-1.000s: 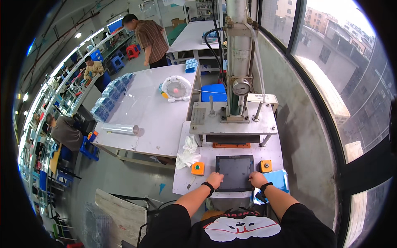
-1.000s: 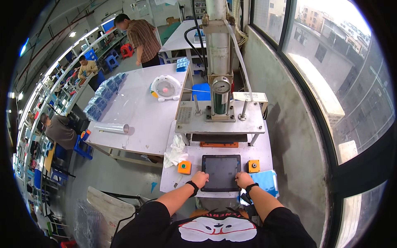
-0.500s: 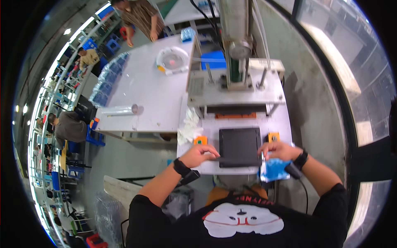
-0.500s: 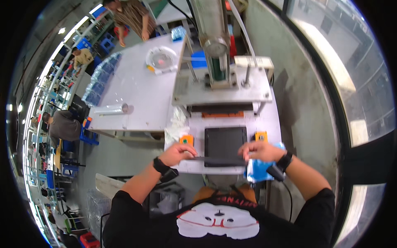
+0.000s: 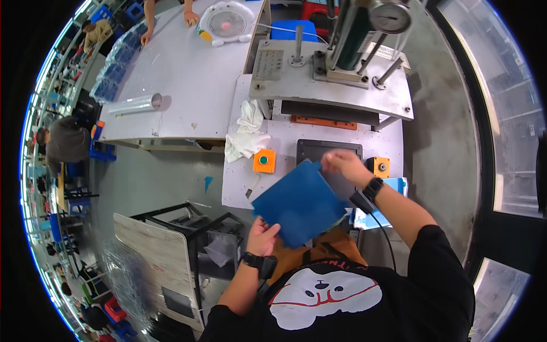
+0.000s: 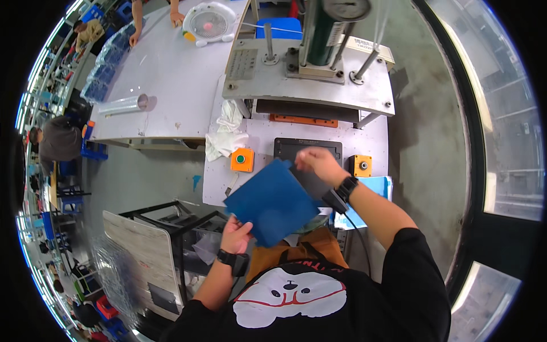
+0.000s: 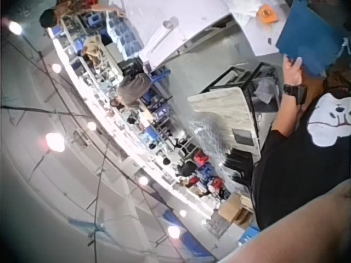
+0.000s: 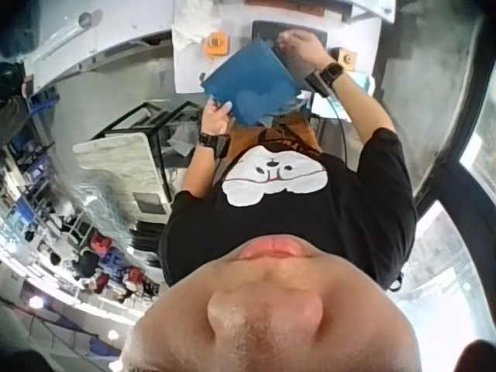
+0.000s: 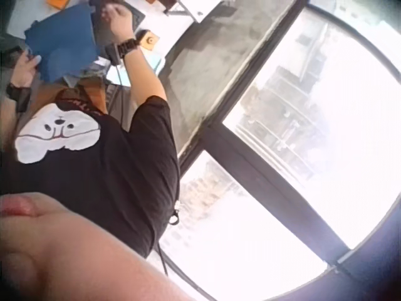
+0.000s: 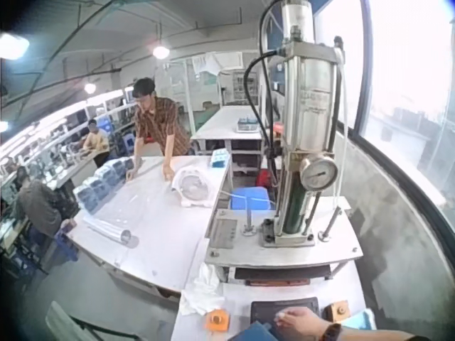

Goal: Assembling plastic housing components by applying adhesive films and using a heat press machine.

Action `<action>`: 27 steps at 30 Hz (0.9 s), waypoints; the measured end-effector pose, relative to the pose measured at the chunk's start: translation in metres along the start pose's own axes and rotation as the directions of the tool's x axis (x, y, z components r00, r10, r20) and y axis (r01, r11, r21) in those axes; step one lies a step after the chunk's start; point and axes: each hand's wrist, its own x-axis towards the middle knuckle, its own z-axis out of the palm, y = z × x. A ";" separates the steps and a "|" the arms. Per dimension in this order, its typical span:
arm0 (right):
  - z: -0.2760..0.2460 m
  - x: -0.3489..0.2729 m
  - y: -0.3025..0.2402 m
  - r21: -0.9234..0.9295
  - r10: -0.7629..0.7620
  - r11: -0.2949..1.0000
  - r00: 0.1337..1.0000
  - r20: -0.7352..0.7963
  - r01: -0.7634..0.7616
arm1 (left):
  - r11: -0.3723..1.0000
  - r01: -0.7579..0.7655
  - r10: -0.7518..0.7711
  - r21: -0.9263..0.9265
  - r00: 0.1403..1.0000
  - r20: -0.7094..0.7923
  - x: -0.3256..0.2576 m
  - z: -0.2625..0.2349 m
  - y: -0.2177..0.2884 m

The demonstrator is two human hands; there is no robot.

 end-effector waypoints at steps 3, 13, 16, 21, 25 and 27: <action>-0.027 0.064 0.006 -0.932 -0.597 0.272 0.801 0.033 0.241 | 0.998 -0.038 0.034 -0.055 0.997 -0.075 -0.014 -0.033 0.010; -0.080 0.157 0.012 -0.964 -0.335 -0.159 0.930 -0.150 -0.213 | 0.982 -0.122 0.070 -0.147 0.946 -0.316 -0.066 -0.116 -0.005; -0.076 0.160 0.013 -0.985 -0.354 -0.127 0.933 -0.066 -0.118 | 0.976 -0.149 0.088 -0.158 0.936 -0.342 -0.083 -0.129 -0.009; -0.104 0.189 0.059 -0.934 -0.440 -0.346 0.895 0.074 -0.092 | 0.995 -0.023 -0.020 -0.094 0.903 -0.429 -0.093 -0.140 -0.018; -0.153 0.183 0.063 -0.941 -0.260 -0.338 0.962 0.085 -0.008 | 0.999 0.018 -0.028 -0.030 0.918 -0.394 -0.090 -0.138 -0.032; -0.166 0.194 0.057 -0.883 -0.324 -0.465 0.941 0.101 -0.065 | 0.998 0.065 -0.066 -0.017 0.896 -0.439 -0.096 -0.138 -0.053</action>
